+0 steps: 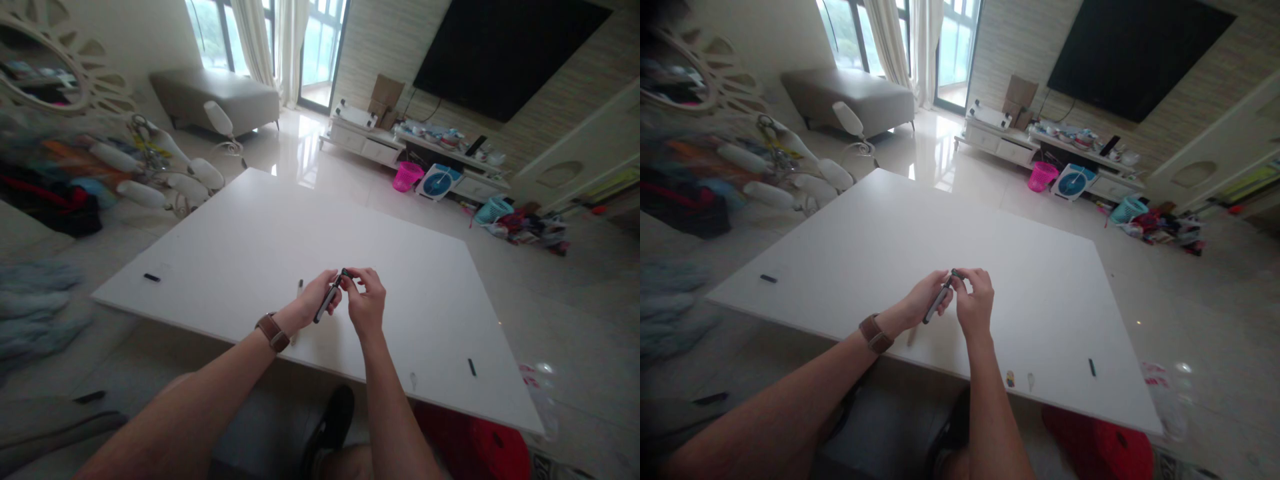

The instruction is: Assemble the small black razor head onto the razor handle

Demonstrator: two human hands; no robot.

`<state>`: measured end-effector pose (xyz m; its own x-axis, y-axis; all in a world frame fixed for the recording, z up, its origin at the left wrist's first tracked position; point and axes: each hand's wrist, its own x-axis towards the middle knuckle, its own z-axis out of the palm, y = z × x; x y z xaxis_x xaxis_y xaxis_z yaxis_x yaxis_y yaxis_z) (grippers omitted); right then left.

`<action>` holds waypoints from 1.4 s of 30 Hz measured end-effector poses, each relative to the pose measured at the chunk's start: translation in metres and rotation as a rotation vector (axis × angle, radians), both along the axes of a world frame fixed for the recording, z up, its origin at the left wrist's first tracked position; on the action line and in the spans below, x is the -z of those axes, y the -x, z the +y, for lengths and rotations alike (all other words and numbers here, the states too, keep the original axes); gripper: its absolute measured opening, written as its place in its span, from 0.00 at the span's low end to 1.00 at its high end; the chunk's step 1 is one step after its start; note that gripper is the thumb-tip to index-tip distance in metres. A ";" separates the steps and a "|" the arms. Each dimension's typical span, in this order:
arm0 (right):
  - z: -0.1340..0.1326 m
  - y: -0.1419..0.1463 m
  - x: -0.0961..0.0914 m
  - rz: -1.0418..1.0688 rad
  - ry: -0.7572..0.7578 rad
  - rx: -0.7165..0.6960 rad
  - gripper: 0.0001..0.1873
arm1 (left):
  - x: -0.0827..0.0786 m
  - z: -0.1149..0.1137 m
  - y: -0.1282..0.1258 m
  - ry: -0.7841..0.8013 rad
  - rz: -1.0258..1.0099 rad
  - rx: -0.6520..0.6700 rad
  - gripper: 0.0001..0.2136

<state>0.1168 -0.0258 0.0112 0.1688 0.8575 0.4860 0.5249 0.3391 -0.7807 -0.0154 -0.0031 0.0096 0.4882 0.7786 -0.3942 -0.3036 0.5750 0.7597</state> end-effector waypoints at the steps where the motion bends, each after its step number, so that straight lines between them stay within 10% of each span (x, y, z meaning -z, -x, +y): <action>1: 0.002 -0.001 0.001 0.018 0.009 0.037 0.05 | 0.000 0.003 0.003 -0.010 0.030 -0.013 0.17; 13: 0.017 -0.011 0.024 0.581 0.177 0.189 0.18 | -0.013 0.011 0.026 0.060 0.033 -0.212 0.14; 26: 0.018 -0.012 0.022 0.476 0.162 0.261 0.16 | -0.012 0.011 0.023 -0.023 0.075 -0.159 0.11; 42: 0.013 0.003 0.006 1.143 0.392 -0.043 0.17 | -0.005 0.009 0.020 -0.088 -0.016 -0.139 0.11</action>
